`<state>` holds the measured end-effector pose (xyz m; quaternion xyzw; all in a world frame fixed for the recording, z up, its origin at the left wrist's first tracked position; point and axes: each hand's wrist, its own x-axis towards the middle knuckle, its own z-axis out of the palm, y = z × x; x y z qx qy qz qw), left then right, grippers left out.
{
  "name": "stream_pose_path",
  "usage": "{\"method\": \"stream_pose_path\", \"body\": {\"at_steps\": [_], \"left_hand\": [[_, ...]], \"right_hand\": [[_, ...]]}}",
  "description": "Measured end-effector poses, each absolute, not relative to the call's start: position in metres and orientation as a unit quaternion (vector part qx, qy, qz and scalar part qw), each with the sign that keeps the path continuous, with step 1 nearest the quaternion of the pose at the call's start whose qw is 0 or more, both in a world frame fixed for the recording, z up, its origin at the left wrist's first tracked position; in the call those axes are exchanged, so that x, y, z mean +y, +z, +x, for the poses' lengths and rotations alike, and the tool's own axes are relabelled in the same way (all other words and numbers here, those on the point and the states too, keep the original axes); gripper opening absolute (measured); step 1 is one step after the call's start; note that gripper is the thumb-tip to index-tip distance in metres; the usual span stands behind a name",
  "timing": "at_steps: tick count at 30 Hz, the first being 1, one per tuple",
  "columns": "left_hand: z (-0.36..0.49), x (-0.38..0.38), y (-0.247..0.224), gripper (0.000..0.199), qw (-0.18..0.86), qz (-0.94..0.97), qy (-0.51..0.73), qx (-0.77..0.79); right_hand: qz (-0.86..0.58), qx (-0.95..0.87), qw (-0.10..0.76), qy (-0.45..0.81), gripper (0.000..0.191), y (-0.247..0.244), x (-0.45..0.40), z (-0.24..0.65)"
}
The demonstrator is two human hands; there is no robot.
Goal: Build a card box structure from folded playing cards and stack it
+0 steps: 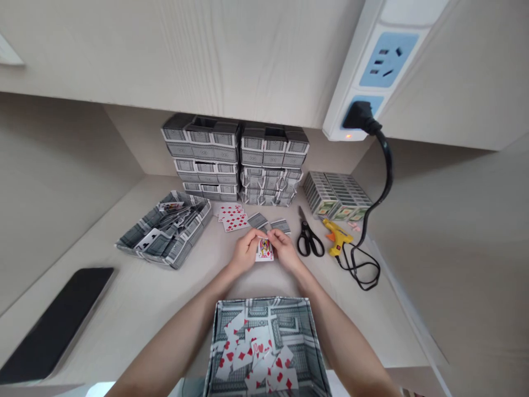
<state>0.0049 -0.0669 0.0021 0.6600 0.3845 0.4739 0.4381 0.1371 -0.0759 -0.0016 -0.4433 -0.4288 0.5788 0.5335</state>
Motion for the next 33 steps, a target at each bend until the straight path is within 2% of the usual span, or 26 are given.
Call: {"method": "stream_pose_path", "body": {"at_steps": [4, 7, 14, 30, 33], "left_hand": [[0.005, -0.062, -0.001, 0.019, 0.450, 0.640, 0.491, 0.383], [0.006, -0.056, -0.007, 0.016, 0.403, 0.648, 0.485, 0.427], [0.003, -0.054, -0.011, 0.012, 0.371, 0.665, 0.488, 0.427], [0.006, -0.052, 0.001, 0.026, 0.575, 0.468, 0.513, 0.433], [0.005, -0.051, 0.000, 0.027, 0.570, 0.472, 0.512, 0.435]], "right_hand": [[-0.469, -0.458, 0.554, 0.514, 0.030, -0.004, -0.074, 0.139], [-0.477, -0.478, 0.554, 0.487, 0.026, -0.005, -0.073, 0.141], [-0.478, -0.469, 0.540, 0.510, 0.021, -0.011, -0.070, 0.147], [-0.430, -0.384, 0.539, 0.614, 0.023, 0.004, -0.077, 0.131], [-0.420, -0.379, 0.543, 0.620, 0.022, 0.004, -0.077, 0.130]]}}
